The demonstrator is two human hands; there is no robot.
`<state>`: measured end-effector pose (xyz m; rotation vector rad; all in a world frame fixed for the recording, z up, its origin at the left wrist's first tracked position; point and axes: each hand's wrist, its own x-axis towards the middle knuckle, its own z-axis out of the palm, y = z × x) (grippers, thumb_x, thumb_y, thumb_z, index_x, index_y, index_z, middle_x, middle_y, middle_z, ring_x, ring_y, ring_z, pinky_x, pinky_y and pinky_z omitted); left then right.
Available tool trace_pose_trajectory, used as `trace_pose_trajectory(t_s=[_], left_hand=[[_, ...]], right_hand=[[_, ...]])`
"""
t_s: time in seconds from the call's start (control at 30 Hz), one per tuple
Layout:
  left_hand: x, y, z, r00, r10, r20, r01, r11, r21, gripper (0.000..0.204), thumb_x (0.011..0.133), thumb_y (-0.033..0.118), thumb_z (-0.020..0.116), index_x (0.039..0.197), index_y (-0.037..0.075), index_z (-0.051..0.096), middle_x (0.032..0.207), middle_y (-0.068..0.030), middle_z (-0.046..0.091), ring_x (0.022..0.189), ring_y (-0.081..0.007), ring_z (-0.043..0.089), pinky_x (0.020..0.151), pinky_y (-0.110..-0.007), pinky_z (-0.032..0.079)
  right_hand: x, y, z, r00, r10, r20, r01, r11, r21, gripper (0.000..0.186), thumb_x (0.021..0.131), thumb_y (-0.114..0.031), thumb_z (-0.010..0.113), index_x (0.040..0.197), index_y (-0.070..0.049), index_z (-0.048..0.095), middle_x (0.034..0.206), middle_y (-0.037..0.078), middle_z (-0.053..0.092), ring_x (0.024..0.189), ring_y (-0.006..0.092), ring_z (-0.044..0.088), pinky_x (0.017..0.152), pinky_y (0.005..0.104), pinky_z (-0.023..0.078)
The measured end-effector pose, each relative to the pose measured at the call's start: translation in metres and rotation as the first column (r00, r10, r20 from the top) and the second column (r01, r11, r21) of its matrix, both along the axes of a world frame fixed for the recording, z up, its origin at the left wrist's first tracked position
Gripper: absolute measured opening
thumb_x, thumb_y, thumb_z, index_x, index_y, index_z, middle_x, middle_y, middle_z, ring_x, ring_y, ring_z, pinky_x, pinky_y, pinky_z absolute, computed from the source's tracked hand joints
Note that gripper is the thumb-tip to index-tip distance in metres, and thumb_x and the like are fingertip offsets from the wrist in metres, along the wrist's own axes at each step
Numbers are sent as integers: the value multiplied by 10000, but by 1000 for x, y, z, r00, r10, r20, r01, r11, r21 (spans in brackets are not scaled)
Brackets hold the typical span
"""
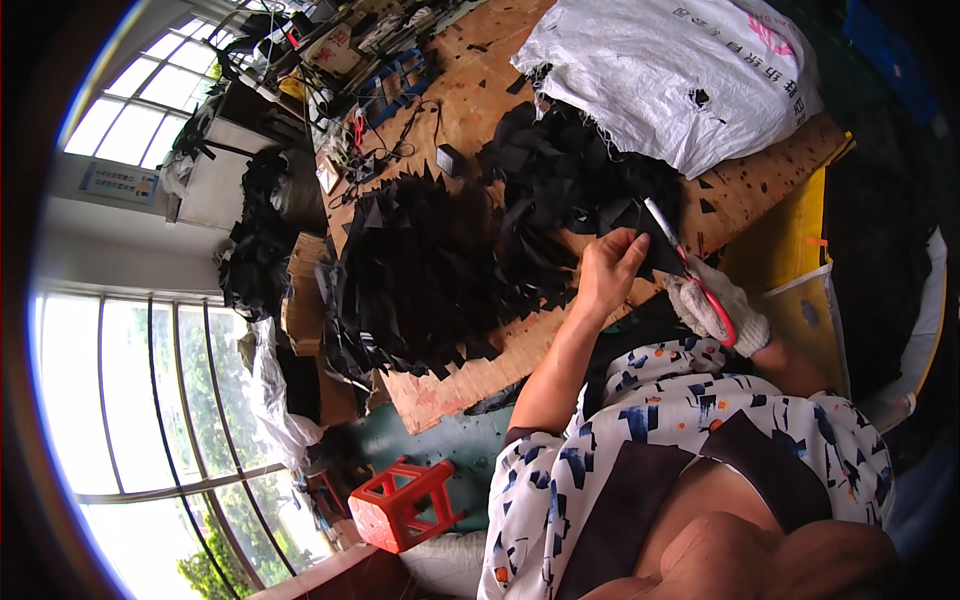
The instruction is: The person holds pieces of black leather by hand and uses scissors to trim the edges of several pieces one by one at a workshop table.
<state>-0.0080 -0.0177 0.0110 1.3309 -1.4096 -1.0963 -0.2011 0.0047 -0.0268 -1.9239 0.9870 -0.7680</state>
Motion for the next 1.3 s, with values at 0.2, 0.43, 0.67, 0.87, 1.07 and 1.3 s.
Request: trace_pose_trajectory(t_s=[0.2, 0.43, 0.67, 0.87, 1.07, 1.3], left_hand=[[1, 1, -7, 995, -33, -92, 36, 999, 31, 277, 864, 164, 555, 647, 10, 480, 552, 60, 370, 539, -36, 313, 461, -235, 280], [-3, 3, -13, 976, -76, -206, 90, 994, 59, 250, 872, 158, 551, 679, 4, 509, 585, 75, 394, 560, -29, 324, 479, -218, 289], [-3, 2, -17, 972, -90, -217, 110, 991, 82, 246, 876, 164, 547, 693, 1, 526, 591, 75, 408, 560, -27, 330, 480, -213, 293], [-4, 4, -15, 972, -113, -207, 136, 985, 102, 231, 878, 158, 546, 697, 16, 552, 617, 89, 406, 577, -20, 321, 491, -211, 272], [-4, 14, -21, 982, -147, -115, 159, 983, 95, 174, 876, 128, 534, 782, -13, 571, 632, 74, 438, 602, -25, 356, 520, -211, 319], [22, -22, 36, 932, -78, -353, 37, 992, -121, 138, 885, 72, 454, 927, -5, 561, 915, -35, 595, 789, -74, 508, 731, -223, 408]], right_hand=[[-6, 3, 4, 932, -44, 361, -141, 872, 469, 386, 914, -250, 438, 1245, -55, 399, 806, 35, 531, 614, 84, 514, 521, 206, 435], [-6, -5, -3, 437, -611, 660, -742, 170, 649, 380, 928, -197, 418, 1281, -59, 387, 897, 32, 517, 682, 79, 524, 618, 202, 462], [-3, 8, -17, 977, -33, 209, 53, 995, -88, 433, 915, -174, 441, 1331, -107, 342, 901, 58, 537, 721, 101, 543, 623, 195, 468], [-5, -2, -14, 501, -451, 739, -710, 273, 649, 381, 903, -268, 473, 1242, -100, 425, 738, 27, 570, 534, 112, 556, 473, 238, 471], [-4, -19, 21, 530, -444, 723, -563, 453, 691, 291, 910, -353, 416, 1058, -103, 439, 603, 47, 551, 399, 136, 512, 312, 251, 425], [-7, -16, 20, 520, -409, 750, -544, 519, 660, 287, 905, -369, 416, 1020, -108, 449, 590, 71, 559, 397, 151, 528, 302, 269, 438]])
